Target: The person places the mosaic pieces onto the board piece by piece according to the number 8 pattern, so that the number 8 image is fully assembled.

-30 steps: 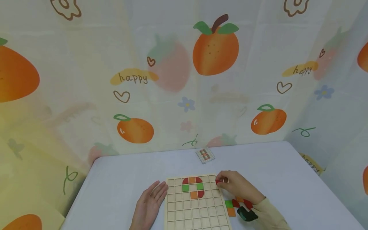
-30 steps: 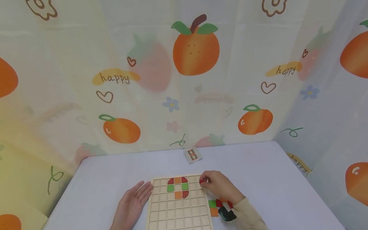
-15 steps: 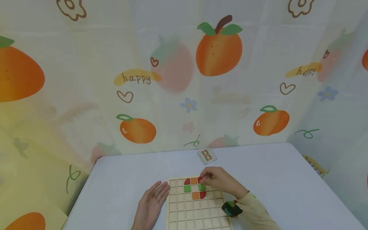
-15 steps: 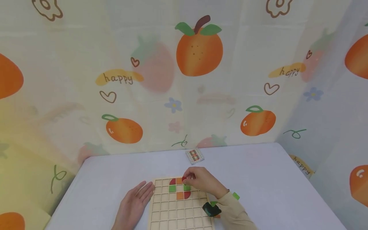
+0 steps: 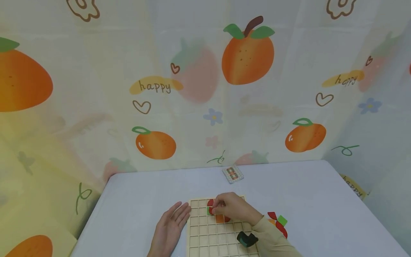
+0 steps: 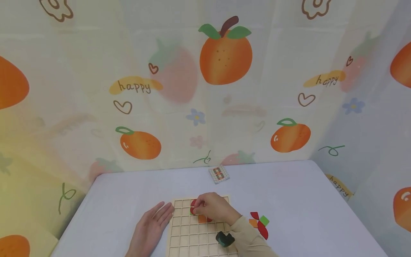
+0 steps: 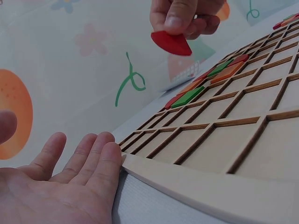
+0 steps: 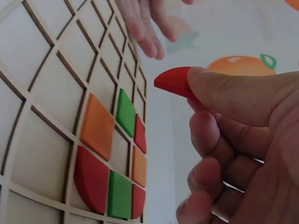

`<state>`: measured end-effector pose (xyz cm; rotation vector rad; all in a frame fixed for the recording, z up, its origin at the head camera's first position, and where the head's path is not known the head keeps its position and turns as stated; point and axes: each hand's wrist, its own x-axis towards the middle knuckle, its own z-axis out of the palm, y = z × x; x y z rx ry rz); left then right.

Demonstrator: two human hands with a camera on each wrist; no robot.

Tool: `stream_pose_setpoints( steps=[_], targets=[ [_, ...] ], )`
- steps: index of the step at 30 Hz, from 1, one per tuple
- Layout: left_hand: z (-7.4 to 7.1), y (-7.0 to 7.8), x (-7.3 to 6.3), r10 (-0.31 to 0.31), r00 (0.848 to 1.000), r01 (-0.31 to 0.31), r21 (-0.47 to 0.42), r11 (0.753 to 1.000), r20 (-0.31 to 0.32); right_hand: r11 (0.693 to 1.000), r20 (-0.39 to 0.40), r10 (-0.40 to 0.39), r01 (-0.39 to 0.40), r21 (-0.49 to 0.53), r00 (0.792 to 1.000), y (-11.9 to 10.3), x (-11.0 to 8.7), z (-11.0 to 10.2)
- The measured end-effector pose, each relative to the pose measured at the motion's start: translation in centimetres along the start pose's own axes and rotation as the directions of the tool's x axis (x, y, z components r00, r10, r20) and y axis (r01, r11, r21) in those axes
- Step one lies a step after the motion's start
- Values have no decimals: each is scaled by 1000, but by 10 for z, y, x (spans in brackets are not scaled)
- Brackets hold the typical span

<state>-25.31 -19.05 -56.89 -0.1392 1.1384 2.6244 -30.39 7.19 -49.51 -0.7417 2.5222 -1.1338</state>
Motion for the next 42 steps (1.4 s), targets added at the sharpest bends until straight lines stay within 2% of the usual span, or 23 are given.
stream_pose_setpoints(
  steps=[12,19,29,34,42],
  targets=[
    [1,1,0,0,1000,0,-9,1000,3,991,12,20,-19,-134,1000,7,3,16],
    [1,0,0,5,1000,-5,3,1000,-11,981,-12,19,-21,-195,1000,6,2,21],
    [0,0,0,6,1000,-6,11,1000,0,961,-31,-4,-5,-277,1000,8,5,28],
    [-1,0,0,1,1000,-1,6,1000,10,940,-37,-16,2,-341,999,5,6,26],
    [-2,0,0,1,1000,-1,4,1000,7,926,-48,-13,-6,-377,999,5,6,29]
  ],
)
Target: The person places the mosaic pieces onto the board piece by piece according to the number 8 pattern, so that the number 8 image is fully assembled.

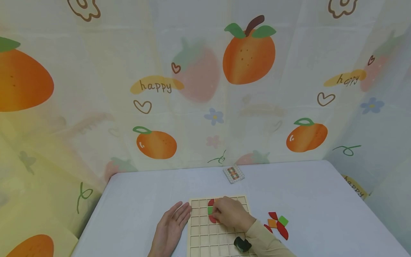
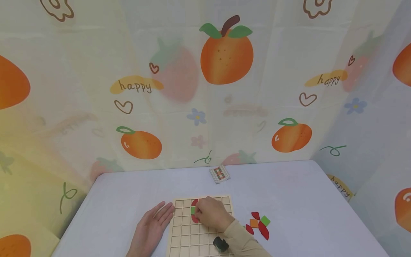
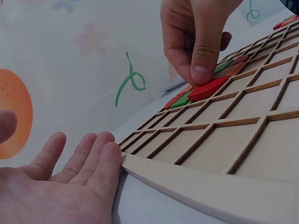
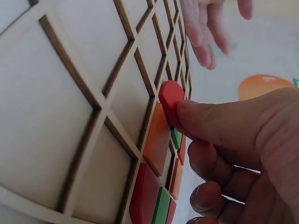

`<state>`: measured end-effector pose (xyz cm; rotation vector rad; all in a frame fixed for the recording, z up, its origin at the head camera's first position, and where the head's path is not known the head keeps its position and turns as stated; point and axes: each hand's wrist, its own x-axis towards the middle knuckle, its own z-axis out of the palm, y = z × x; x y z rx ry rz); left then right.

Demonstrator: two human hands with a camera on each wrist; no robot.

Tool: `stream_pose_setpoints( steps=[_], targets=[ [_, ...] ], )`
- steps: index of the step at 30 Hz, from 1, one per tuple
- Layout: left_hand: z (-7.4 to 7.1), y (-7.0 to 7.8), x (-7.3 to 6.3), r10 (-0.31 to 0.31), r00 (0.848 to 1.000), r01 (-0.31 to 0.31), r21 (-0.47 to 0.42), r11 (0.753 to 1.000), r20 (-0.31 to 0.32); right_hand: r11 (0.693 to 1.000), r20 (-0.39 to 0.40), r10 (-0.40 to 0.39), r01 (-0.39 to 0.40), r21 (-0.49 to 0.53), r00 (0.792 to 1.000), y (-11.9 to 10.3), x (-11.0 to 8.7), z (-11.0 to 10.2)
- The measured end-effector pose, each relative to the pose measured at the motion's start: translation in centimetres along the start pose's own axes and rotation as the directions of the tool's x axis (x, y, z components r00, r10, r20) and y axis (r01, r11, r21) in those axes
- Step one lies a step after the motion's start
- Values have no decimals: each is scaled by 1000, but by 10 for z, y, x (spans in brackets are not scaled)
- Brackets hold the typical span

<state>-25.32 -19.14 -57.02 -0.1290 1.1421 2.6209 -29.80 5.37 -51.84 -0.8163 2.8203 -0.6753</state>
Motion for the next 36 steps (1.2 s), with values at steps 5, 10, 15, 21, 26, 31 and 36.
stream_pose_setpoints(
  steps=[5,10,15,21,26,31,36],
  targets=[
    [0,0,0,2,1000,-2,4,1000,-3,1000,-5,3,-3,-6,1000,-1,0,0],
    [2,1,0,0,1000,0,3,1000,-8,999,-8,20,-20,33,1000,-1,-3,-1],
    [2,1,0,0,1000,0,13,1000,-9,988,-32,15,-10,152,999,3,-5,-6],
    [1,0,0,3,1000,-3,8,1000,-6,964,-61,28,-11,265,998,11,-8,-18],
    [1,0,1,4,1000,-4,11,1000,-5,948,-79,76,-47,315,994,19,-16,-30],
    [1,-1,1,-1,1000,1,3,1000,-10,936,-127,96,-46,350,987,30,-29,-48],
    [1,-1,1,7,1000,-7,15,1000,-18,933,-156,123,-61,356,980,43,-42,-65]
  ],
)
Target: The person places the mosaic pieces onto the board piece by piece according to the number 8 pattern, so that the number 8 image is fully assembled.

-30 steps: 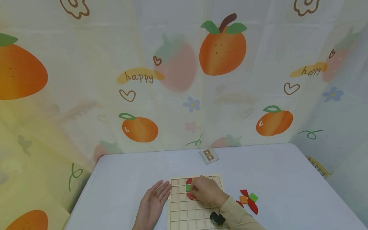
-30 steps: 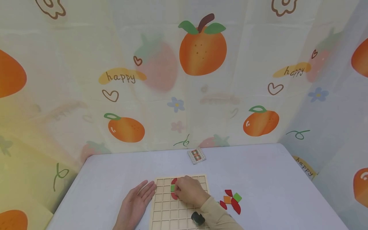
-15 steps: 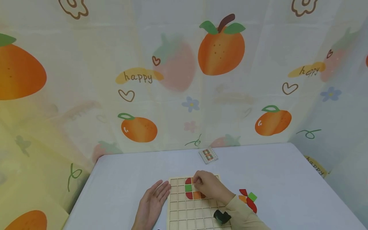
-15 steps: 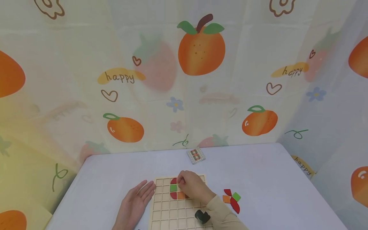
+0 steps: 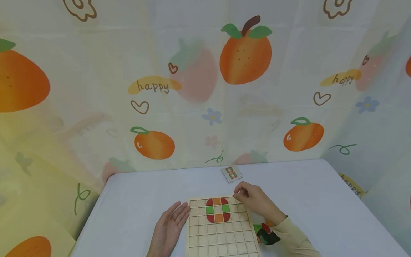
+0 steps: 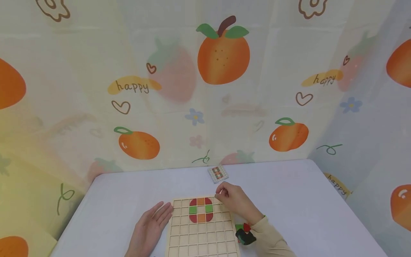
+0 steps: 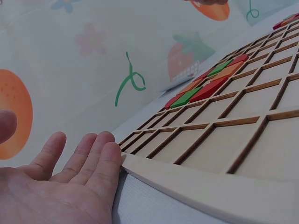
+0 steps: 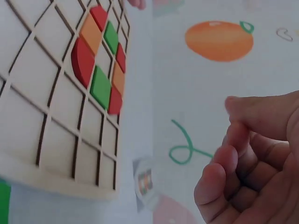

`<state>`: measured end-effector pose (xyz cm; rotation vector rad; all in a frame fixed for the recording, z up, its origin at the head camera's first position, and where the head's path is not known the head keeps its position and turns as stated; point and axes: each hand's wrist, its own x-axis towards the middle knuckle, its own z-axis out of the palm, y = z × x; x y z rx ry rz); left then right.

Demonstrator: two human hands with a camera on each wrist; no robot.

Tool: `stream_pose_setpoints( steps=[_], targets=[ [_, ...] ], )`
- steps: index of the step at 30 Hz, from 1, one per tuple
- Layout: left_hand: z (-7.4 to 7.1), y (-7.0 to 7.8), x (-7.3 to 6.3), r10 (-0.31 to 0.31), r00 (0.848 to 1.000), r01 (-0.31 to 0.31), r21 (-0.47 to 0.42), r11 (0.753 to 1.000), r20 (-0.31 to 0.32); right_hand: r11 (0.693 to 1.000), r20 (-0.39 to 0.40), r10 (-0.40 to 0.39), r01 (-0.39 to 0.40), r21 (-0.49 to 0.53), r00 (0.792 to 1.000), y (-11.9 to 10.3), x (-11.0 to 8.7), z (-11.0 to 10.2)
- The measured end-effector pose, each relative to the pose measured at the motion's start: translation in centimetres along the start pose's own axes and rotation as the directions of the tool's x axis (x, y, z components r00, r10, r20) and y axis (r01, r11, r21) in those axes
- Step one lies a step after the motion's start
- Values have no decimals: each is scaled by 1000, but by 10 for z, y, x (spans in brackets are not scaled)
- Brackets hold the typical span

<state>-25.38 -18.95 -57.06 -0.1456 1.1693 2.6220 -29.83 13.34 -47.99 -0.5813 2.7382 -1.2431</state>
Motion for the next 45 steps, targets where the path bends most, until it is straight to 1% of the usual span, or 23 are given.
stream_pose_setpoints(
  steps=[3,9,11,17,24,32,37,39,42,45],
  targets=[
    [0,0,0,3,1000,-3,2,1000,-6,1000,-27,16,-16,-17,1000,3,-5,-10],
    [1,1,-1,2,1000,-2,-9,1000,1,997,-116,-32,24,-68,993,11,-14,-24],
    [1,1,-1,2,1000,-2,-8,1000,5,997,-123,-22,14,-70,992,15,-17,-26],
    [1,1,-2,1,1000,-1,-17,1000,21,998,-76,24,-29,-54,997,28,-26,-32],
    [0,1,-1,-2,1000,2,-28,1000,28,995,-44,84,-86,-50,995,39,-36,-36],
    [0,1,-1,-1,999,2,-28,1000,33,997,-36,59,-61,-45,998,48,-49,-40],
    [0,1,-2,-2,1000,3,-26,1000,30,991,-32,122,-124,-49,992,53,-53,-41],
    [0,1,-1,-2,1000,3,-27,1000,31,985,-38,161,-163,-54,986,55,-55,-40],
    [-1,1,-1,-2,999,3,-29,1000,32,978,-45,192,-195,-70,980,57,-57,-40],
    [-1,1,-1,-4,999,5,-27,1000,34,966,-49,238,-241,-93,970,60,-59,-39]
  ],
)
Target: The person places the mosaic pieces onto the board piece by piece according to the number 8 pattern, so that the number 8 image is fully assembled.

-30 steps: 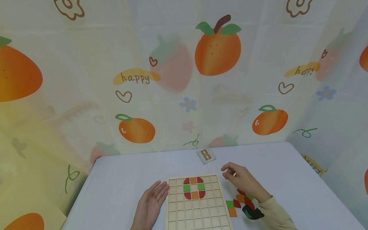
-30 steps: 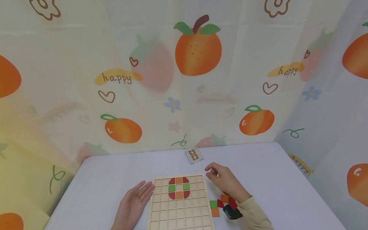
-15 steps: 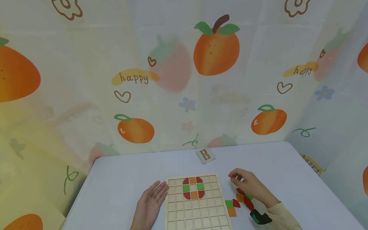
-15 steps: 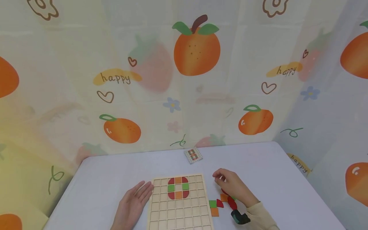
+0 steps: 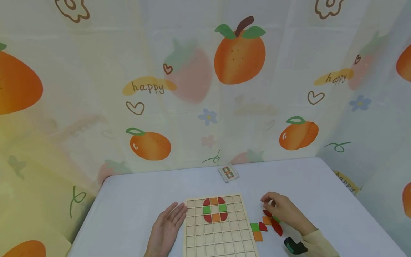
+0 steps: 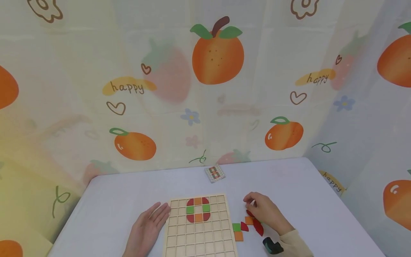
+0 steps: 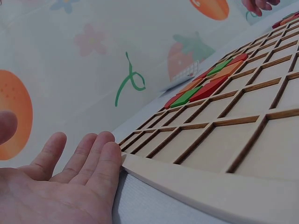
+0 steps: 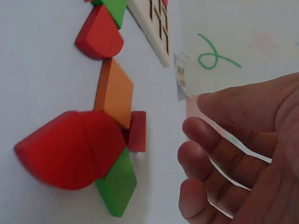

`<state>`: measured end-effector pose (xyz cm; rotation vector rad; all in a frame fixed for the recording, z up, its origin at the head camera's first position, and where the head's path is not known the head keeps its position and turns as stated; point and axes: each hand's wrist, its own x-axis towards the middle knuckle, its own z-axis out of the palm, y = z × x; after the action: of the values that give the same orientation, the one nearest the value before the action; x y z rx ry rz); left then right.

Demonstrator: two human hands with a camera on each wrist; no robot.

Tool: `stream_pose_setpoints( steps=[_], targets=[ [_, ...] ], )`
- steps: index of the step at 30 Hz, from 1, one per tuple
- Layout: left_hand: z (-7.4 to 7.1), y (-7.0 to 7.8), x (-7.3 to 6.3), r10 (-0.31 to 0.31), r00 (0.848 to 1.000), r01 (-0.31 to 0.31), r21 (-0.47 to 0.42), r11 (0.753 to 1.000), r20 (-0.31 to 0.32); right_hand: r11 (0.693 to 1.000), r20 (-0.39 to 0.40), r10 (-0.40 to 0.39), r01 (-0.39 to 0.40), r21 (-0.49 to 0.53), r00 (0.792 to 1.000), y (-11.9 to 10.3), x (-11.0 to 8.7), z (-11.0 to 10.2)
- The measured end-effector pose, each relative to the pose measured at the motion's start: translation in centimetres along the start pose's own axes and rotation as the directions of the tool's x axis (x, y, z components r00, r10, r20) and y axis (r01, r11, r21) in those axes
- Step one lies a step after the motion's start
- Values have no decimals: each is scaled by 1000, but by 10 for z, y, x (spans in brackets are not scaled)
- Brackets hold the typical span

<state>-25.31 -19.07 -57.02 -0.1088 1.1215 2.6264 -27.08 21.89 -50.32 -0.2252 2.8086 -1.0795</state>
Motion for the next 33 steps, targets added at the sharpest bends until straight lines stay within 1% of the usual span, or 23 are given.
stream_pose_setpoints(
  steps=[4,6,10,16,19,27,33],
  targets=[
    [0,0,0,1,1000,-1,-1,1000,-1,995,-5,81,-81,-53,997,3,-1,2],
    [0,0,0,1,1000,-1,-3,1000,-5,990,-13,105,-105,-90,994,4,-1,3],
    [0,1,0,2,1000,-2,-5,1000,-8,977,-15,139,-139,-160,990,4,-1,5],
    [0,1,-1,1,1000,-1,-6,1000,-6,949,-2,193,-187,-255,981,4,1,7],
    [1,1,-1,-3,1000,3,-3,1000,-14,938,-1,198,-189,-291,980,5,2,8],
    [2,1,-1,1,1000,-1,1,1000,-16,939,5,160,-151,-311,987,3,3,10],
    [1,1,-1,-2,1000,2,-1,1000,-16,930,-3,164,-156,-333,986,0,2,9]
  ],
)
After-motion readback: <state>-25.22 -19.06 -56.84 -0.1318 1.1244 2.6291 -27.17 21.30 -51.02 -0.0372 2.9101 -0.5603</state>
